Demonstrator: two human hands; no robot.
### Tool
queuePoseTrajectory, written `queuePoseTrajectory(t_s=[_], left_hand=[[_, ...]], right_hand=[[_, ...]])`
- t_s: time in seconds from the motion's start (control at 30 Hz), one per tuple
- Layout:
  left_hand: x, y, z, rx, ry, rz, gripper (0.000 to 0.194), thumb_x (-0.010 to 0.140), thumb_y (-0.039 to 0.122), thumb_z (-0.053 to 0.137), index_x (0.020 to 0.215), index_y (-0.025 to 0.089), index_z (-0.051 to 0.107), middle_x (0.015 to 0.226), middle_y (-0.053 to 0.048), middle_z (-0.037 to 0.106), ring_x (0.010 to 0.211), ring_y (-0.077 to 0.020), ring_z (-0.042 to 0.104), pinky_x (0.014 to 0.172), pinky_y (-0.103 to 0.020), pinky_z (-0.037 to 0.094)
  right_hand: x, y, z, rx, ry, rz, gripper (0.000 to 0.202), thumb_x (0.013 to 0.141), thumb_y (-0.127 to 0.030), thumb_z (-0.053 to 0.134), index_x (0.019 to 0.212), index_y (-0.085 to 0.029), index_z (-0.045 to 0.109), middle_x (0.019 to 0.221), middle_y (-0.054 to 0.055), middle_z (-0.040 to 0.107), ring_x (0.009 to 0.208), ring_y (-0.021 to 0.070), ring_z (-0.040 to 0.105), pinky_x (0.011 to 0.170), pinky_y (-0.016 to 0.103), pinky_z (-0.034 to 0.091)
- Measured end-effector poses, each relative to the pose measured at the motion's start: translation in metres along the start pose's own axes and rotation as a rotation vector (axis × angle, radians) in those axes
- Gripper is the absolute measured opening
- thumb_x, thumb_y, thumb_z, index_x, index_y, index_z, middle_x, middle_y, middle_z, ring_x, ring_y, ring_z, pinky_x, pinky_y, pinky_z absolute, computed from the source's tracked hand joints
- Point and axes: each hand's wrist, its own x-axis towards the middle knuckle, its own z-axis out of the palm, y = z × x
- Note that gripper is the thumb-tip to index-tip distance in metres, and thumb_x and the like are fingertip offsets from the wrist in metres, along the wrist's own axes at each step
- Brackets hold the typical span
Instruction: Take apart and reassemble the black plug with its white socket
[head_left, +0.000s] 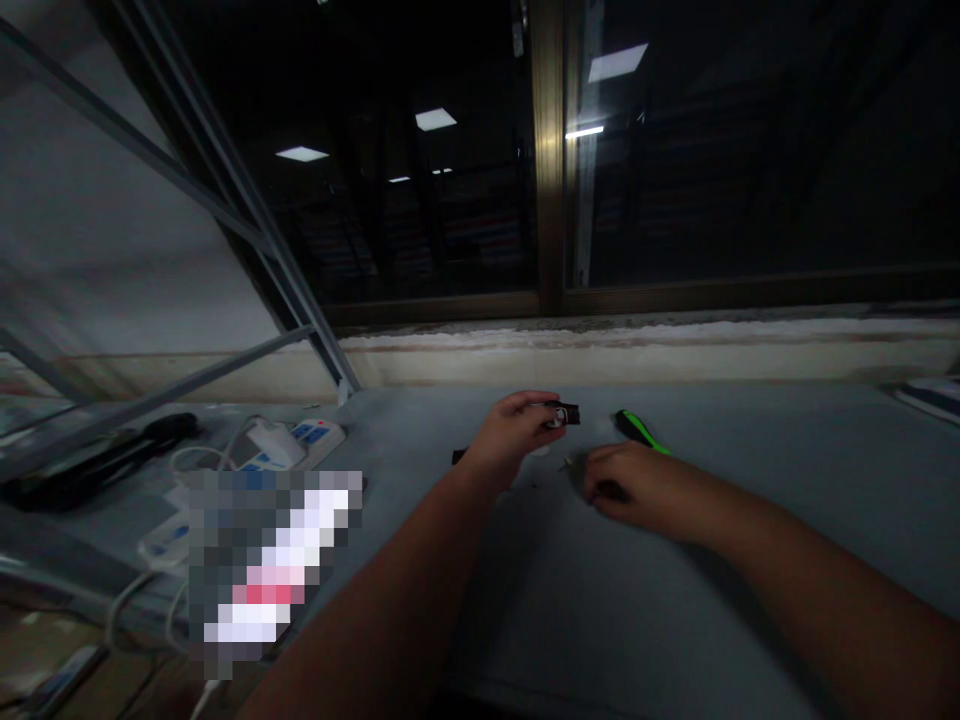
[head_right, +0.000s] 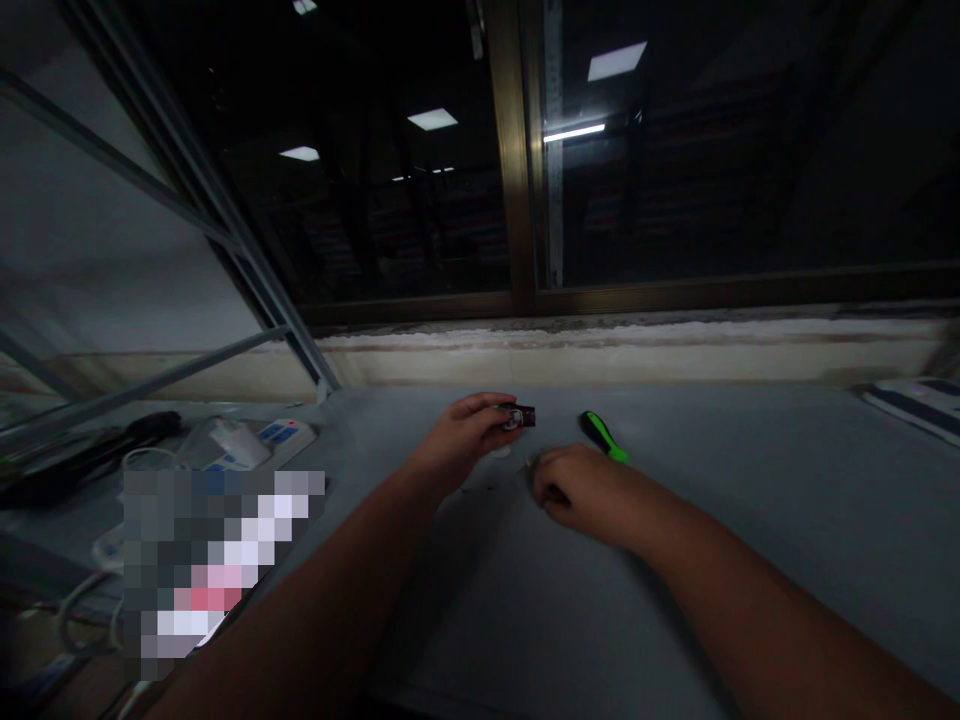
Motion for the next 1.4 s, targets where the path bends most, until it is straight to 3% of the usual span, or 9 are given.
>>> queuePoseTrajectory(t_s=[0.1, 0.27, 0.43, 0.83, 1.13, 1.4], left_hand=[[0.000, -0.001, -0.001, 0.010, -0.023, -0.014, 0.020, 0.080, 0.010, 0.077, 0.098, 0.011, 0.070, 0.098, -0.011, 0.076, 0.093, -0.0190, 0.073, 0.091, -0.035, 0.059], [-0.001, -0.003, 0.000, 0.002, -0.087, 0.001, 0.025, 0.077, 0.016, 0.083, 0.096, 0.013, 0.069, 0.099, -0.009, 0.075, 0.089, -0.0171, 0.073, 0.091, -0.037, 0.059], [-0.003, -0.004, 0.000, -0.001, -0.175, 0.009, 0.035, 0.071, 0.020, 0.090, 0.097, 0.013, 0.067, 0.095, -0.008, 0.076, 0.087, -0.0182, 0.074, 0.087, -0.036, 0.060], [-0.004, -0.004, 0.003, 0.050, -0.220, 0.054, 0.036, 0.070, 0.026, 0.091, 0.089, 0.016, 0.063, 0.084, -0.002, 0.072, 0.069, -0.0143, 0.072, 0.068, -0.029, 0.059], [-0.001, -0.009, 0.003, 0.090, -0.218, 0.068, 0.041, 0.066, 0.030, 0.093, 0.099, 0.013, 0.075, 0.081, -0.005, 0.076, 0.069, -0.0137, 0.071, 0.071, -0.029, 0.059], [-0.002, -0.007, 0.005, 0.107, -0.247, 0.084, 0.036, 0.065, 0.031, 0.093, 0.094, 0.013, 0.080, 0.086, -0.006, 0.079, 0.070, -0.0123, 0.070, 0.073, -0.028, 0.057]], right_hand=[[-0.004, 0.001, -0.007, 0.078, 0.085, 0.042, 0.019, 0.075, -0.002, 0.062, 0.078, -0.019, 0.070, 0.075, 0.001, 0.066, 0.069, 0.0148, 0.059, 0.067, 0.027, 0.041], [-0.007, 0.014, -0.022, 0.339, 0.322, 0.116, 0.022, 0.089, -0.024, 0.065, 0.110, -0.021, 0.069, 0.094, 0.005, 0.073, 0.084, 0.0179, 0.069, 0.076, 0.029, 0.052], [-0.002, 0.026, -0.021, 0.579, 0.471, 0.164, 0.026, 0.087, -0.041, 0.074, 0.102, -0.021, 0.066, 0.085, 0.003, 0.074, 0.080, 0.0185, 0.074, 0.078, 0.030, 0.058], [0.003, 0.022, -0.017, 0.681, 0.557, 0.171, 0.028, 0.078, -0.039, 0.085, 0.094, -0.019, 0.074, 0.081, 0.003, 0.074, 0.073, 0.0146, 0.069, 0.072, 0.026, 0.055], [0.003, 0.017, -0.018, 0.623, 0.573, 0.187, 0.024, 0.082, -0.041, 0.081, 0.089, -0.018, 0.076, 0.074, 0.003, 0.071, 0.068, 0.0141, 0.066, 0.066, 0.026, 0.051], [0.004, 0.016, -0.018, 0.654, 0.564, 0.203, 0.030, 0.081, -0.045, 0.082, 0.091, -0.019, 0.074, 0.073, 0.002, 0.071, 0.064, 0.0141, 0.067, 0.064, 0.026, 0.054]])
